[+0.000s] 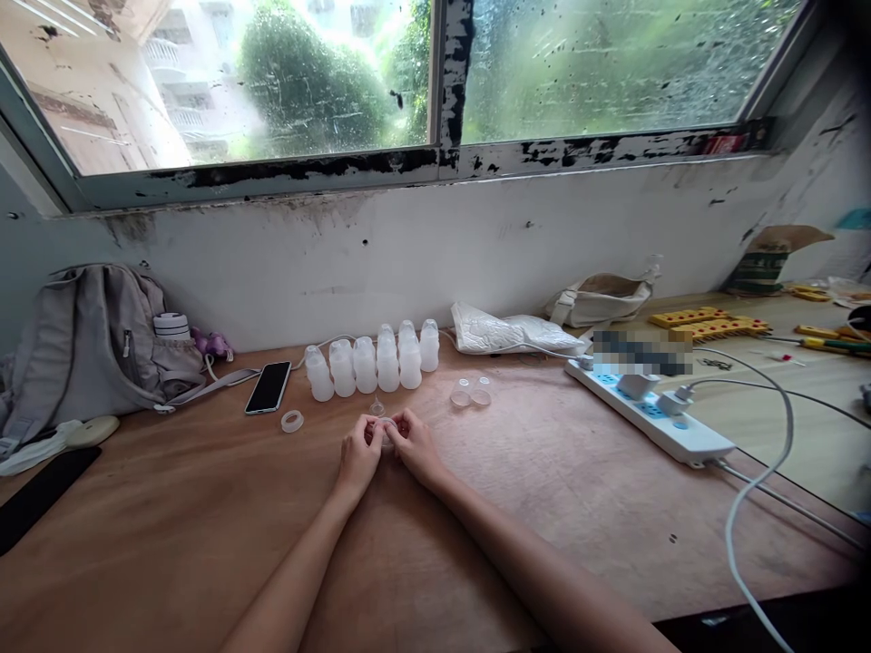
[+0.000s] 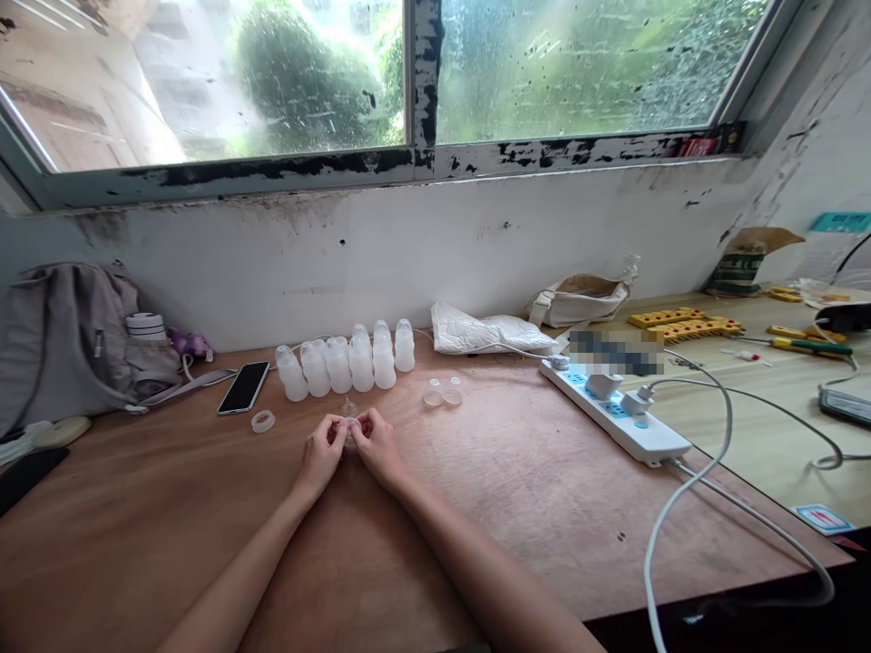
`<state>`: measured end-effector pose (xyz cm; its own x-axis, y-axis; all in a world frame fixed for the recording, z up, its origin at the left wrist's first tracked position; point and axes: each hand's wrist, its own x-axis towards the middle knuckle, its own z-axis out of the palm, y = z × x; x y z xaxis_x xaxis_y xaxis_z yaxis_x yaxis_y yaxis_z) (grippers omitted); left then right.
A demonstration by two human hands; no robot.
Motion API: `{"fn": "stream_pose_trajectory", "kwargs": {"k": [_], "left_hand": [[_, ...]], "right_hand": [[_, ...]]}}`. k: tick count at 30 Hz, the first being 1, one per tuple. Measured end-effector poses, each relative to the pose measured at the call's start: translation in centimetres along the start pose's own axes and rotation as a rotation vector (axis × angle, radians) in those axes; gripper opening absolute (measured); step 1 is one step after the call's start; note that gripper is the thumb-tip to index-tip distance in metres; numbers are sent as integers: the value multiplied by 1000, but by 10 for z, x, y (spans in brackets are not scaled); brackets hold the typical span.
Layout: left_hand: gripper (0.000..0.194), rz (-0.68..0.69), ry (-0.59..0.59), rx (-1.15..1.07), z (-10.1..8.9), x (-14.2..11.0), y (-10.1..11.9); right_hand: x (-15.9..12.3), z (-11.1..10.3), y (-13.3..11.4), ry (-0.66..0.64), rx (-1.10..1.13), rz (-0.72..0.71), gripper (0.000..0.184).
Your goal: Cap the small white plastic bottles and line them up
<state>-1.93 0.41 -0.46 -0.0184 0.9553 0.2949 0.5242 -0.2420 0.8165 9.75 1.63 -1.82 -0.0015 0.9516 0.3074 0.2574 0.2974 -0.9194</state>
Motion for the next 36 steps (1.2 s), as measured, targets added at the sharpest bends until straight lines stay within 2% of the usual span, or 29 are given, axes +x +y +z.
{"fn": "stream_pose_trajectory", "kwargs": {"k": [5,13,17,22,25,28,30,33,36], "left_hand": [[21,15,5,-70,0,0,1],[14,60,48,57,0,-1,1],[15,45,62,20,-1,0,0],[16,58,41,12,-1,-1,-1],[19,8,9,-128,2,1,-7],[24,-113,-15,-373,4,5,-13],[24,-139,-33,-504,4,8,-14],[25,-168,-95,-674,1,9,-12],[30,-253,-172,-837,-3,10,-9]], "right_hand": [[0,-1,-5,-11,31,14,12],[-2,-1,-10,15,-65,-71,9],[-2,-1,-11,-4,-41,-76,11],[-2,-1,-10,46,-88,-98,6],[-2,-1,-9,-8,25,-69,12],[-1,-1,-8,-122,289,64,38],[1,0,-7,-185,433,148,48],[2,-1,-6,-228,527,179,39],[2,-2,-6,-189,545,172,30]]}}
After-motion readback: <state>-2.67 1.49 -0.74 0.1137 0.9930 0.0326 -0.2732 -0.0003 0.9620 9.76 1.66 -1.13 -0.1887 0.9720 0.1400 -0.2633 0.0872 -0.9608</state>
